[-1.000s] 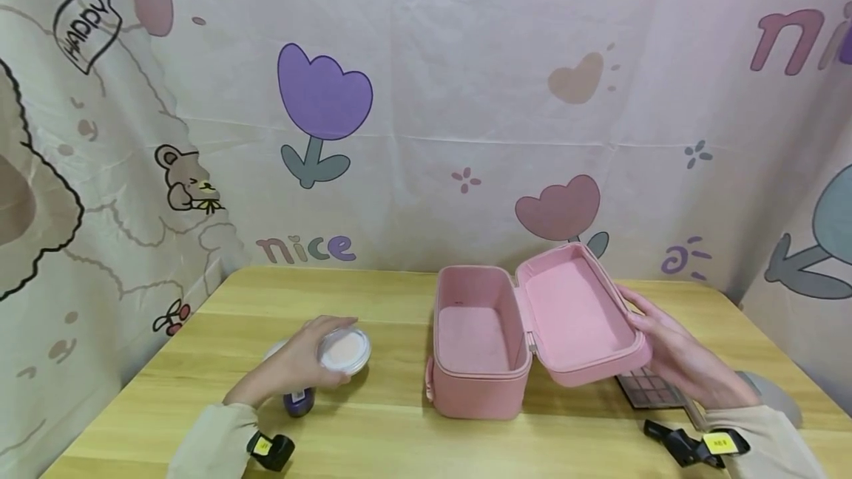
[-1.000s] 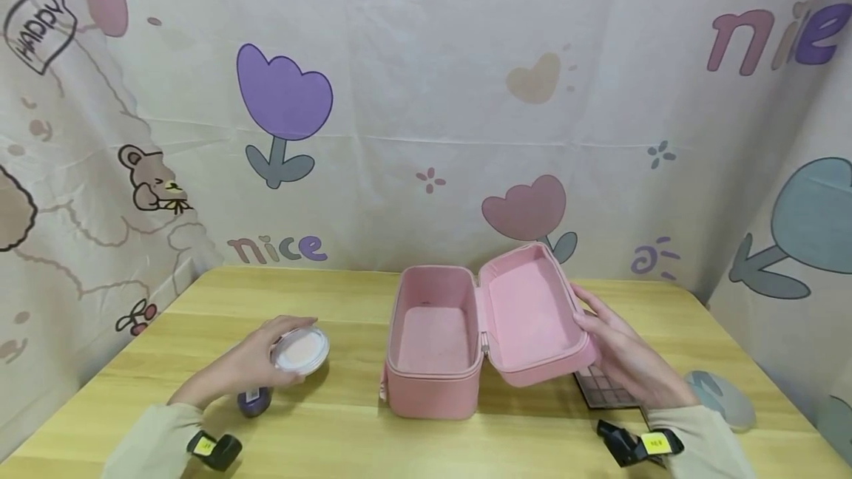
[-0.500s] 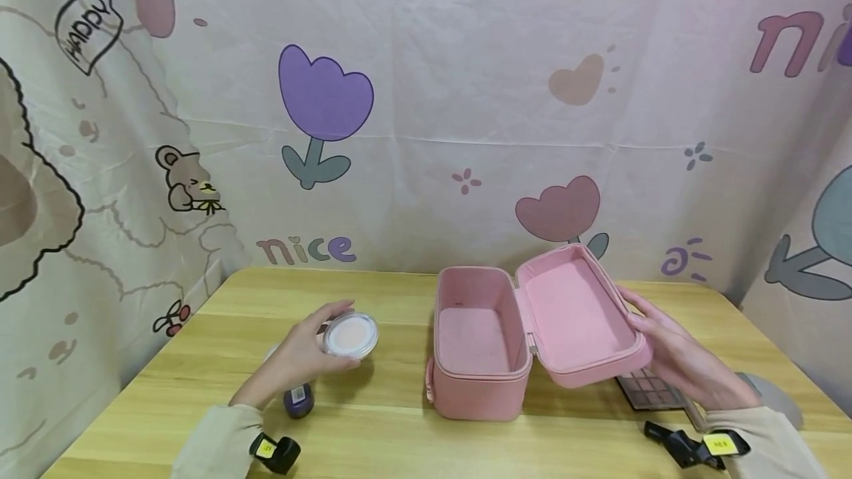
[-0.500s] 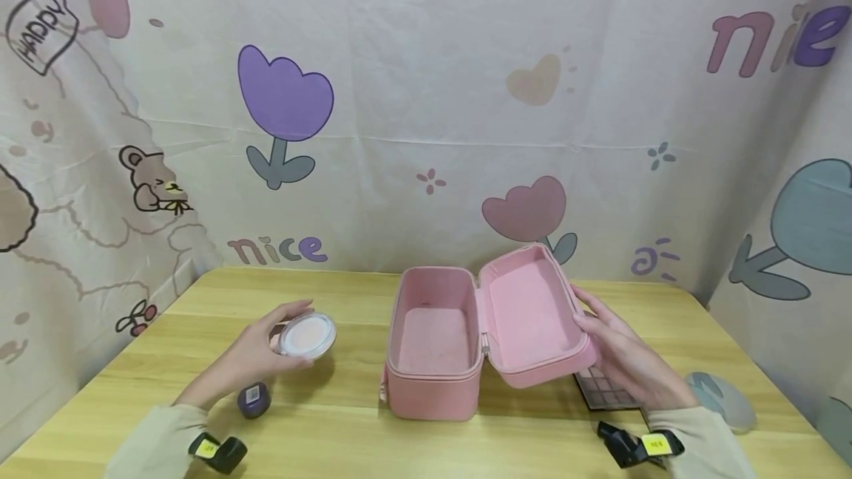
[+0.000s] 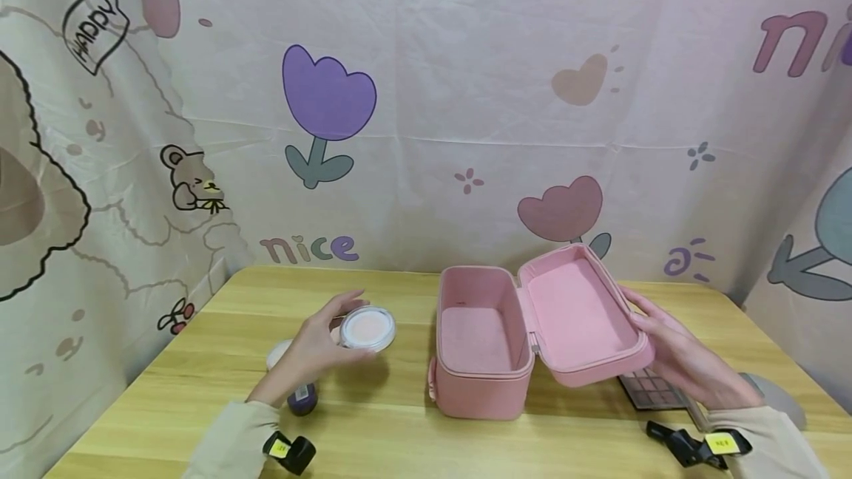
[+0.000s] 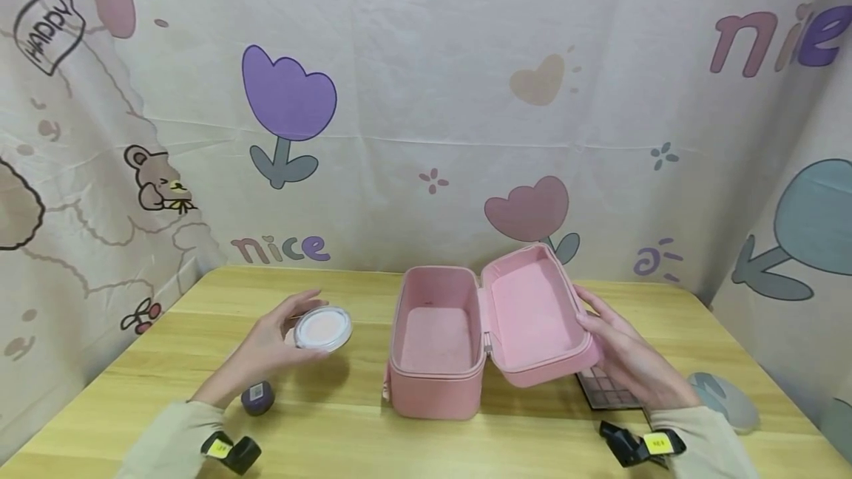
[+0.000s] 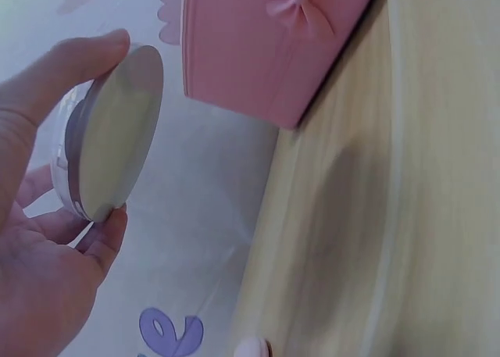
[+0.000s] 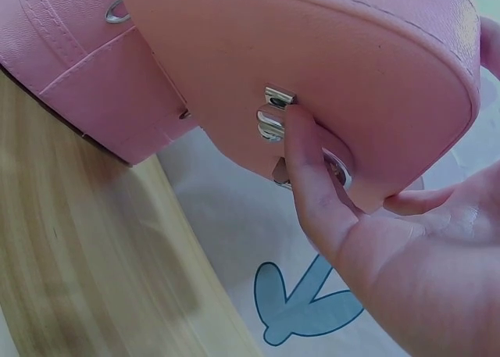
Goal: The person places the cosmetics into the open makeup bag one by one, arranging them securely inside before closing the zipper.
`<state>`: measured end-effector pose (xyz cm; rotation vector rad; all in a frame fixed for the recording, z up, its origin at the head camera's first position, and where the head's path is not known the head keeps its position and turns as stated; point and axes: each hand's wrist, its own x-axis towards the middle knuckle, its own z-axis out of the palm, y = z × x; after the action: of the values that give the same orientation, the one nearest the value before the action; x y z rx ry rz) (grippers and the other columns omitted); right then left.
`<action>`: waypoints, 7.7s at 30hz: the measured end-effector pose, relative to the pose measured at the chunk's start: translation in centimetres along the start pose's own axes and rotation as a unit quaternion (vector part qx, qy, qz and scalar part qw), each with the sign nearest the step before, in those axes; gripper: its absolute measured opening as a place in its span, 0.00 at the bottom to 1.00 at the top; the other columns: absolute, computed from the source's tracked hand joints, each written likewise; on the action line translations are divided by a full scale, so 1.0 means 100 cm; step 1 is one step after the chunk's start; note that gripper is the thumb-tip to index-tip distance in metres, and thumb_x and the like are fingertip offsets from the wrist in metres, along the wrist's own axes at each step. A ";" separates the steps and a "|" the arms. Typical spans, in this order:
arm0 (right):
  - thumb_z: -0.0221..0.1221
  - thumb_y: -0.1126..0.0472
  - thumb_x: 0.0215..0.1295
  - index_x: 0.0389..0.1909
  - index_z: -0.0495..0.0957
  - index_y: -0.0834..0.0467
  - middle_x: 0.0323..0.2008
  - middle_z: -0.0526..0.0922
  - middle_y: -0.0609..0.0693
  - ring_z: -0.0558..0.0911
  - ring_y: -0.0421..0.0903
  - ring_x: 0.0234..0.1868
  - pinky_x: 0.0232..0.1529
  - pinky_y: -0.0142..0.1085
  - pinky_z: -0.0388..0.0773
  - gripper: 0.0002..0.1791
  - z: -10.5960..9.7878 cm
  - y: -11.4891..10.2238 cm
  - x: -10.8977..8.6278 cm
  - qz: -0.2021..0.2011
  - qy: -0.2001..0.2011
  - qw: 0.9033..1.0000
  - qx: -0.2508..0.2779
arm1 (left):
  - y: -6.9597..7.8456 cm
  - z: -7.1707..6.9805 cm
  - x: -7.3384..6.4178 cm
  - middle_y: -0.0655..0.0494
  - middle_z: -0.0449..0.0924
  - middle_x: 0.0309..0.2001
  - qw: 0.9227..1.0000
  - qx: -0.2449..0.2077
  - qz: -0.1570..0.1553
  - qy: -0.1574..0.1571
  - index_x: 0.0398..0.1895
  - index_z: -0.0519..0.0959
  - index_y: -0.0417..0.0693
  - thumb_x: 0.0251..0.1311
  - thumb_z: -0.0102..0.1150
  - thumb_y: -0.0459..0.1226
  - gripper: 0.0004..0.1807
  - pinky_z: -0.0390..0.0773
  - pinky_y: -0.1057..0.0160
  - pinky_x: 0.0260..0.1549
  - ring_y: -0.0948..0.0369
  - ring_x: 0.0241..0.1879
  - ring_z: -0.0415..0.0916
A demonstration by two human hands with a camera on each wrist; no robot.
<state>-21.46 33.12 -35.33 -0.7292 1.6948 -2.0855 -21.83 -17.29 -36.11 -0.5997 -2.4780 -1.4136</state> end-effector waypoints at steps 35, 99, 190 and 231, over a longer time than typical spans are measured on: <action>0.30 0.65 0.77 0.68 0.57 0.40 0.63 0.69 0.37 0.73 0.42 0.60 0.56 0.40 0.72 0.25 0.001 0.001 0.000 -0.019 -0.014 1.000 0.009 | 0.044 0.047 0.025 0.47 0.77 0.54 0.993 -0.069 0.061 -0.076 0.58 0.74 0.37 0.36 0.80 0.35 0.41 0.71 0.50 0.55 0.51 0.53 0.73; 0.35 0.60 0.77 0.76 0.36 0.51 0.60 0.68 0.36 0.74 0.41 0.58 0.53 0.40 0.74 0.31 0.004 -0.001 0.001 0.017 0.049 0.997 -0.054 | 0.088 0.105 0.053 0.41 0.51 0.73 0.972 0.060 0.119 -0.191 0.74 0.55 0.42 0.29 0.83 0.40 0.64 0.55 0.35 0.61 0.44 0.72 0.43; 0.34 0.59 0.78 0.77 0.32 0.53 0.61 0.67 0.32 0.73 0.38 0.58 0.53 0.37 0.72 0.33 0.004 -0.003 -0.005 0.023 0.054 0.994 -0.090 | -0.001 0.036 0.043 0.39 0.59 0.70 0.892 0.329 0.309 0.009 0.65 0.71 0.43 0.71 0.17 0.61 0.42 0.40 0.42 0.68 0.39 0.69 0.51; 0.33 0.60 0.78 0.77 0.33 0.52 0.60 0.67 0.33 0.74 0.40 0.57 0.52 0.38 0.73 0.32 0.004 -0.003 0.001 0.019 0.045 0.995 -0.091 | -0.035 -0.059 0.012 0.33 0.60 0.68 0.976 0.177 0.120 0.039 0.64 0.67 0.31 0.77 0.20 0.45 0.32 0.46 0.28 0.58 0.34 0.66 0.51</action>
<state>-21.31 32.83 -34.95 -0.6595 1.9509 -1.9850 -24.50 -23.65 -35.29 -0.7180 -2.4132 -0.8645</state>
